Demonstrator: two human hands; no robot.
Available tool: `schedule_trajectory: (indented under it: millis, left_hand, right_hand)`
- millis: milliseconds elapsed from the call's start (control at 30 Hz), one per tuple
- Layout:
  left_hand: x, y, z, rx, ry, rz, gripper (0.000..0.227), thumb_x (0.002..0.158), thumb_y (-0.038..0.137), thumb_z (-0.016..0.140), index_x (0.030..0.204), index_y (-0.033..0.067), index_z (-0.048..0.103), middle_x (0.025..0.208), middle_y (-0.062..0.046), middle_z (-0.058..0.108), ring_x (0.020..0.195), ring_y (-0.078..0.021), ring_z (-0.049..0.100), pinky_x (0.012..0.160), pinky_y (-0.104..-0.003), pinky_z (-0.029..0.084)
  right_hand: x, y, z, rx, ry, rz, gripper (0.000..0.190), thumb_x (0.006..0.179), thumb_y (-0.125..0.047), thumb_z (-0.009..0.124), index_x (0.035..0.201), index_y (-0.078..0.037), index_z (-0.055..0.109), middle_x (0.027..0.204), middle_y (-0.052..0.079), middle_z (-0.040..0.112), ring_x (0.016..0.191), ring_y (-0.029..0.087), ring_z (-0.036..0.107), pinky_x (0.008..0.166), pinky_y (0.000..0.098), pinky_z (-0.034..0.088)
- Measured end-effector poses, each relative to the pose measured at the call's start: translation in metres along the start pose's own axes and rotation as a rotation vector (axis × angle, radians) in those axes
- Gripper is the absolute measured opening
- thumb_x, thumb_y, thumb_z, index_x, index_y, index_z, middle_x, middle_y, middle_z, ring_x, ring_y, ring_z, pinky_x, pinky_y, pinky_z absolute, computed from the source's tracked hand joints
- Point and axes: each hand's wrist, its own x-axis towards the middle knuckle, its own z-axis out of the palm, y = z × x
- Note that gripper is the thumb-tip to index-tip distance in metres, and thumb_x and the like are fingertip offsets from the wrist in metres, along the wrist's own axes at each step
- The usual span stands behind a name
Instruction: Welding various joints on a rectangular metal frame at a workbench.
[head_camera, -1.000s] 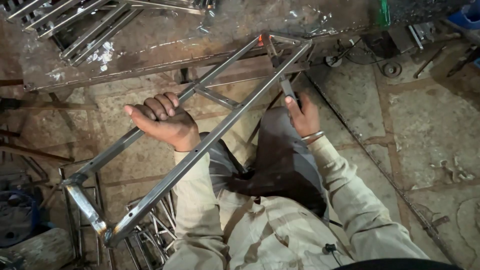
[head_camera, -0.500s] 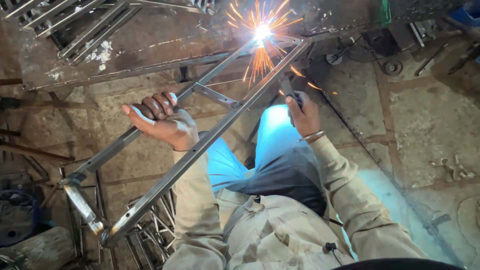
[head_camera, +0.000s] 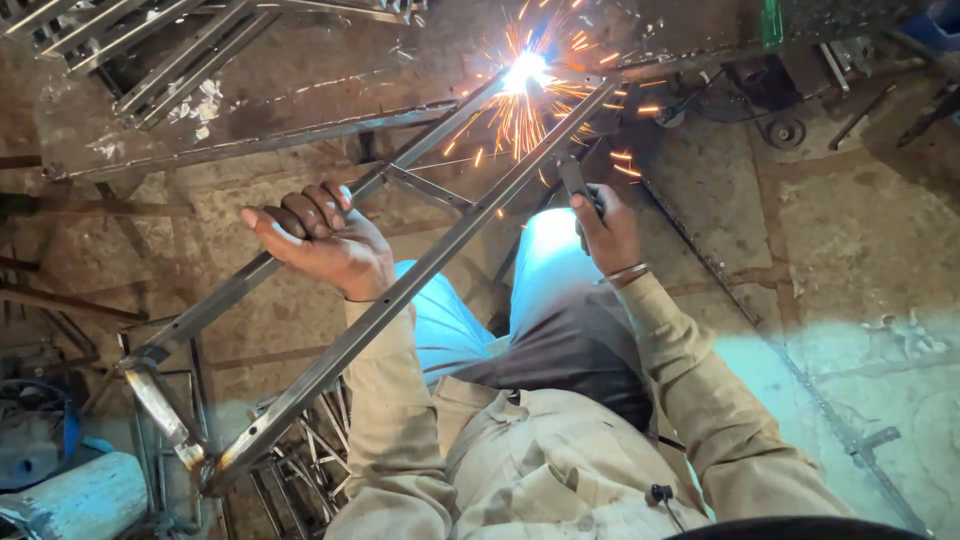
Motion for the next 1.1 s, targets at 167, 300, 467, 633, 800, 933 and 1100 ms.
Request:
schedule_trajectory:
  millis: [167, 300, 467, 633, 800, 933, 1100]
  left_hand:
    - [0.000, -0.001, -0.002, 0.047, -0.027, 0.036, 0.048, 0.110, 0.045, 0.052, 0.077, 0.0184, 0.028, 0.060, 0.003, 0.023, 0.052, -0.0137, 0.026, 0.061, -0.037, 0.039]
    - [-0.003, 0.002, 0.010, 0.111, 0.035, 0.046, 0.047, 0.108, 0.043, 0.055, 0.079, 0.0194, 0.027, 0.061, 0.003, 0.023, 0.054, -0.0136, 0.024, 0.060, -0.037, 0.037]
    - [0.012, -0.004, 0.023, 0.149, 0.068, 0.073, 0.047, 0.108, 0.045, 0.058, 0.077, 0.0190, 0.035, 0.063, 0.003, 0.025, 0.056, -0.0152, 0.027, 0.059, -0.039, 0.039]
    - [0.035, -0.005, 0.106, 0.133, 0.237, -0.018, 0.028, 0.104, 0.038, 0.057, 0.121, 0.0185, 0.068, 0.071, 0.004, 0.036, 0.063, -0.0110, 0.036, 0.061, -0.032, 0.036]
    - [0.035, -0.057, 0.139, 0.498, -0.232, 0.436, 0.009, 0.105, 0.001, 0.066, 0.113, 0.0021, 0.071, 0.097, -0.003, 0.066, 0.089, -0.0125, 0.057, 0.082, -0.032, 0.049]
    - [-0.064, -0.018, 0.189, 0.587, -0.525, 0.132, 0.037, 0.082, -0.008, 0.055, 0.116, -0.0001, 0.066, 0.107, -0.006, 0.072, 0.096, -0.0163, 0.069, 0.093, -0.034, 0.056]
    - [-0.160, -0.016, 0.181, 1.048, -1.212, 0.285, 0.039, 0.073, 0.018, 0.081, 0.107, 0.0072, 0.065, 0.103, -0.010, 0.068, 0.100, -0.0313, 0.069, 0.089, -0.049, 0.052]
  right_hand:
    - [-0.006, -0.002, 0.001, 0.021, 0.029, 0.010, 0.046, 0.101, -0.041, 0.065, 0.119, 0.001, 0.063, 0.065, -0.003, 0.055, 0.051, 0.004, 0.048, 0.044, 0.0251, 0.038]
    - [-0.018, 0.002, -0.001, -0.023, 0.068, 0.081, 0.047, 0.098, -0.040, 0.065, 0.128, -0.004, 0.062, 0.063, -0.004, 0.054, 0.050, 0.005, 0.047, 0.043, 0.0264, 0.038]
    - [-0.031, 0.027, -0.005, -0.170, 0.042, 0.104, 0.041, 0.099, -0.041, 0.065, 0.119, -0.006, 0.068, 0.067, -0.003, 0.057, 0.054, 0.007, 0.052, 0.049, 0.0282, 0.042]
    - [-0.038, 0.025, -0.011, -0.176, 0.023, 0.093, 0.040, 0.099, -0.039, 0.065, 0.118, -0.005, 0.068, 0.066, -0.002, 0.059, 0.054, 0.008, 0.053, 0.049, 0.0287, 0.043]
    - [-0.042, 0.022, -0.011, -0.111, 0.044, 0.170, 0.040, 0.098, -0.037, 0.063, 0.124, -0.006, 0.064, 0.065, -0.001, 0.056, 0.051, 0.008, 0.049, 0.045, 0.0300, 0.040]
    - [-0.024, 0.073, -0.011, -0.161, 0.019, 0.189, 0.038, 0.098, -0.036, 0.063, 0.118, -0.003, 0.066, 0.064, 0.000, 0.056, 0.050, 0.010, 0.049, 0.046, 0.0321, 0.039]
    - [-0.014, 0.142, -0.022, -0.495, 0.064, -0.218, 0.029, 0.106, -0.033, 0.066, 0.113, -0.006, 0.071, 0.082, 0.005, 0.068, 0.072, 0.018, 0.067, 0.061, 0.0357, 0.049]
